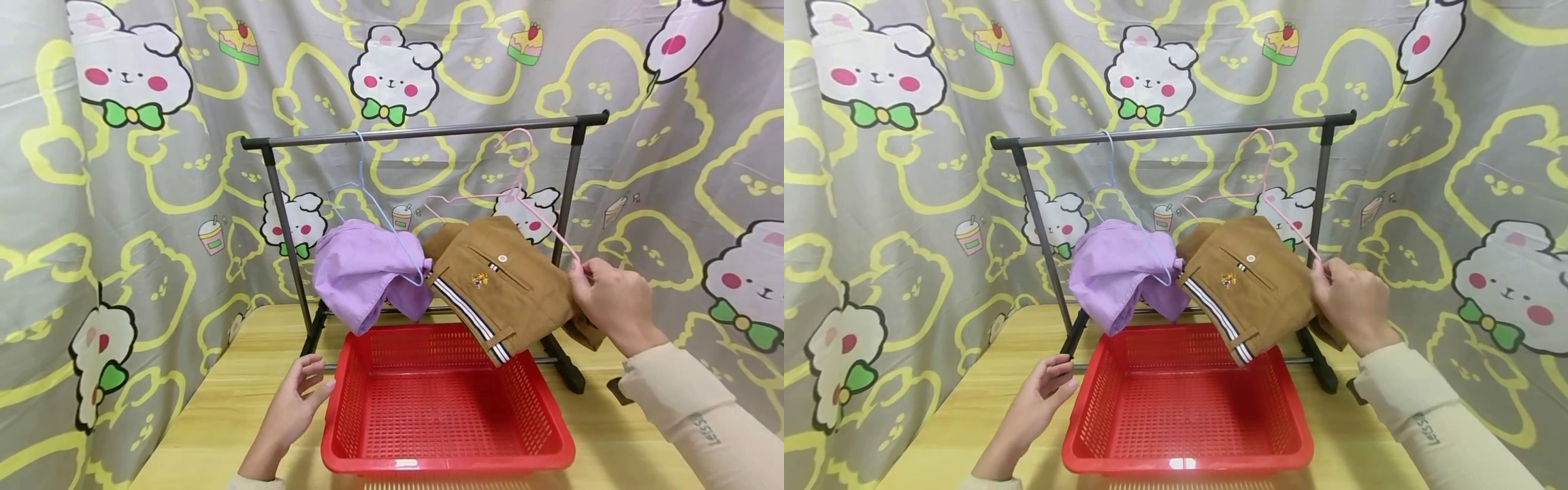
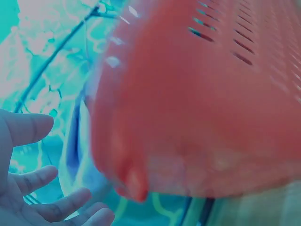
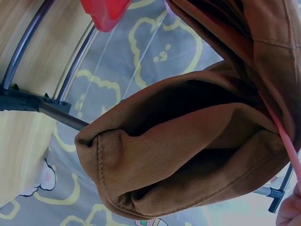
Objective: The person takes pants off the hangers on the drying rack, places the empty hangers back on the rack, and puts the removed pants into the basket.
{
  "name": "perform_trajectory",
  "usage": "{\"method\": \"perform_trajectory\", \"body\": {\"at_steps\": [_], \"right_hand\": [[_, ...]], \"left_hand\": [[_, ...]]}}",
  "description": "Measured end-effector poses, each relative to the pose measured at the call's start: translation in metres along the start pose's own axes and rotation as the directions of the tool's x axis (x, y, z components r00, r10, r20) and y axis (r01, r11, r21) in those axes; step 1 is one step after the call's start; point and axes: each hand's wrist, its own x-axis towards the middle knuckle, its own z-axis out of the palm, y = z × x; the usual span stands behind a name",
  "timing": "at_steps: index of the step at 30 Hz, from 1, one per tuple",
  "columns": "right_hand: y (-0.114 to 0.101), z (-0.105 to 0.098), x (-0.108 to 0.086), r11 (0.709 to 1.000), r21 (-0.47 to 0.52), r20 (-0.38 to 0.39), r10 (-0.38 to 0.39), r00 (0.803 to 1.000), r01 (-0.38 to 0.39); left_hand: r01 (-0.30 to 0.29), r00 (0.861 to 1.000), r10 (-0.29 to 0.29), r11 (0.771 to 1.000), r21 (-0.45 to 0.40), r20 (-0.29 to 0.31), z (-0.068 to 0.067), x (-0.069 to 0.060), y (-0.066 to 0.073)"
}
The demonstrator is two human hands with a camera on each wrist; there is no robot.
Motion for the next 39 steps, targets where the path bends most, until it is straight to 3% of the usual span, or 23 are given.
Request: {"method": "perform_trajectory", "body": {"at_steps": [10,17,23,31,35,39], "right_hand": [[0.002,0.001,-0.003,1.000,-0.013,0.000,-0.025,1.000,0.025],[0.003,0.001,-0.005,1.000,-0.013,0.002,-0.028,1.000,0.028],[0.001,0.000,-0.006,1.000,-0.016,0.012,-0.024,1.000,0.024],[0.001,-0.001,-0.009,0.999,-0.018,-0.016,-0.051,0.999,0.051],[0.001,0.000,-0.010,0.998,-0.018,-0.023,-0.057,0.998,0.057],[0.002,0.000,-0.011,0.998,-0.018,-0.022,-0.059,0.998,0.059]], "left_hand": [[-0.052,0.995,0.059,0.994,-0.095,0.075,0.011,0.006,0.036],[-0.076,0.981,0.101,0.985,-0.153,0.163,0.025,0.009,0.053],[-0.023,0.960,0.086,0.972,-0.233,0.266,0.033,0.014,0.066],[0.011,0.943,0.085,0.958,-0.286,0.323,0.050,0.026,0.079],[0.080,0.928,0.054,0.937,-0.340,0.369,0.060,0.030,0.083],[0.179,0.906,0.008,0.899,-0.400,0.424,0.072,0.034,0.085]]}}
